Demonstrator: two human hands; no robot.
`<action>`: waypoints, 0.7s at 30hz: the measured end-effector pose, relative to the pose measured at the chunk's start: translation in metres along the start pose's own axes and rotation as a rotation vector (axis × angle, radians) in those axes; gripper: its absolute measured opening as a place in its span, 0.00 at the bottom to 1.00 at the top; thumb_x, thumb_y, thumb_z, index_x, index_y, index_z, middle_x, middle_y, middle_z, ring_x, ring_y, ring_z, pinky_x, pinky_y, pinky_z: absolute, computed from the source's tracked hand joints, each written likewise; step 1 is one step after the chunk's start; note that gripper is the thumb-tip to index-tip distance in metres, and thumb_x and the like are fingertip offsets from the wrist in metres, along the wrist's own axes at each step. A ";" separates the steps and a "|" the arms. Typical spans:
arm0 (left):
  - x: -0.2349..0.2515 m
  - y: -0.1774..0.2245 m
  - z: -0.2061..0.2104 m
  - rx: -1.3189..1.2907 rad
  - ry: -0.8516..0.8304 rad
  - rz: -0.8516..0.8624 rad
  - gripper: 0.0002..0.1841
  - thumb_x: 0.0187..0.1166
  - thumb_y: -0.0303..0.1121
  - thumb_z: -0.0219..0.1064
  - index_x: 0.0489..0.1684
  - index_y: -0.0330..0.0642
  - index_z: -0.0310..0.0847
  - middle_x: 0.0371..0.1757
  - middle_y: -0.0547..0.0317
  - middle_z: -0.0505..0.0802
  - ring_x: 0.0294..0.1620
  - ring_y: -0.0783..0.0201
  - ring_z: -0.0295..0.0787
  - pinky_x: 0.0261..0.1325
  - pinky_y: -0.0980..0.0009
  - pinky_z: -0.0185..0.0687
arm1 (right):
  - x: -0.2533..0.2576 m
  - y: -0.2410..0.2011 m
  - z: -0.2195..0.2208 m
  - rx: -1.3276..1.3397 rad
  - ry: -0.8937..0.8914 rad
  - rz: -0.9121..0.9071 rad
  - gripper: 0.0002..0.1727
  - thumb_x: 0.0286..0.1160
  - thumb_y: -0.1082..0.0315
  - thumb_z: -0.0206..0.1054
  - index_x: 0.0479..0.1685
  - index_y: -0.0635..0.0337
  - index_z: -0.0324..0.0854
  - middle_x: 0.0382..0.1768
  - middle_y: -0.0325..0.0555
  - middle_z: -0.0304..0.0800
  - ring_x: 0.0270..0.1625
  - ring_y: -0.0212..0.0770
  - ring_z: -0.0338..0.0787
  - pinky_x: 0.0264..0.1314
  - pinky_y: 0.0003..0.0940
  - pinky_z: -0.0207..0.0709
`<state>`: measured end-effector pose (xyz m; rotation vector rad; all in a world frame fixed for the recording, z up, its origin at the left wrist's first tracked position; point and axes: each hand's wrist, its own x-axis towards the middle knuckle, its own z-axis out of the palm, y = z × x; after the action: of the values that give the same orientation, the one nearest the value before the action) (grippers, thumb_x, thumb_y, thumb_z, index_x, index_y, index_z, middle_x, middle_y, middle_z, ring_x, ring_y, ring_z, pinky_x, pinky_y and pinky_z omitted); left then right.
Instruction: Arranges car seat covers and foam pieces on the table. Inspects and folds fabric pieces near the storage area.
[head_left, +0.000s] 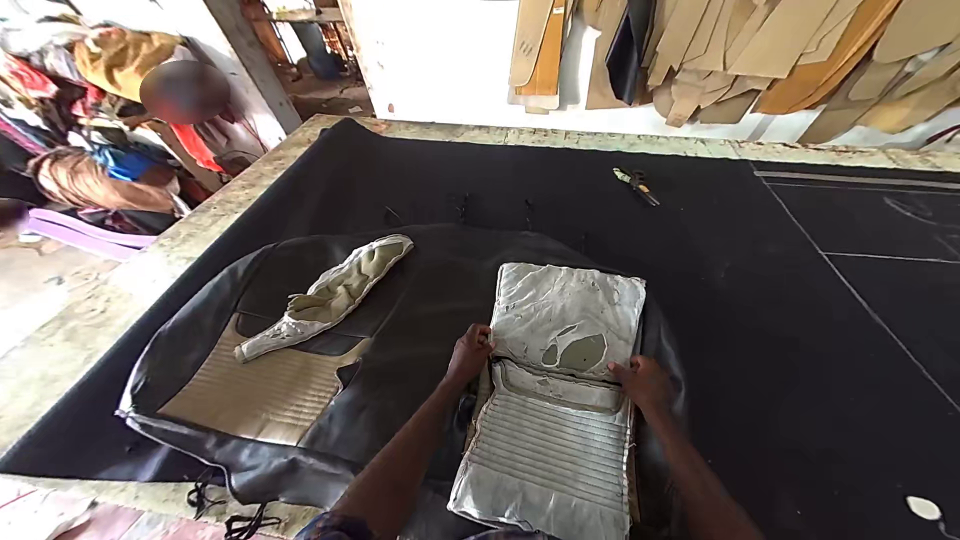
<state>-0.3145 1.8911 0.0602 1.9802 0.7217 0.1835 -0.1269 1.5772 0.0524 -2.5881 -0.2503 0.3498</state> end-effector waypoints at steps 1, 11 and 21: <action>0.000 0.002 -0.001 -0.016 -0.006 -0.016 0.20 0.85 0.31 0.66 0.73 0.41 0.74 0.47 0.42 0.91 0.44 0.47 0.89 0.49 0.46 0.84 | 0.003 -0.002 -0.001 0.047 -0.022 0.042 0.29 0.71 0.45 0.77 0.54 0.64 0.87 0.48 0.63 0.91 0.54 0.63 0.89 0.58 0.68 0.78; 0.021 -0.017 0.005 0.006 0.014 -0.041 0.20 0.81 0.31 0.67 0.71 0.41 0.76 0.47 0.46 0.92 0.49 0.49 0.91 0.57 0.45 0.85 | 0.006 0.000 -0.002 0.413 -0.051 0.181 0.29 0.70 0.56 0.80 0.63 0.68 0.80 0.46 0.64 0.87 0.41 0.56 0.87 0.44 0.56 0.83; -0.006 0.006 -0.002 -0.039 0.017 -0.032 0.19 0.80 0.28 0.67 0.70 0.40 0.77 0.45 0.41 0.90 0.45 0.44 0.88 0.49 0.43 0.84 | 0.010 0.000 -0.015 0.617 -0.069 0.193 0.15 0.73 0.66 0.77 0.51 0.67 0.82 0.38 0.54 0.86 0.33 0.44 0.81 0.34 0.44 0.77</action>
<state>-0.3180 1.8872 0.0678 1.9307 0.7550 0.1941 -0.1131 1.5723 0.0624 -1.9940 0.0805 0.4969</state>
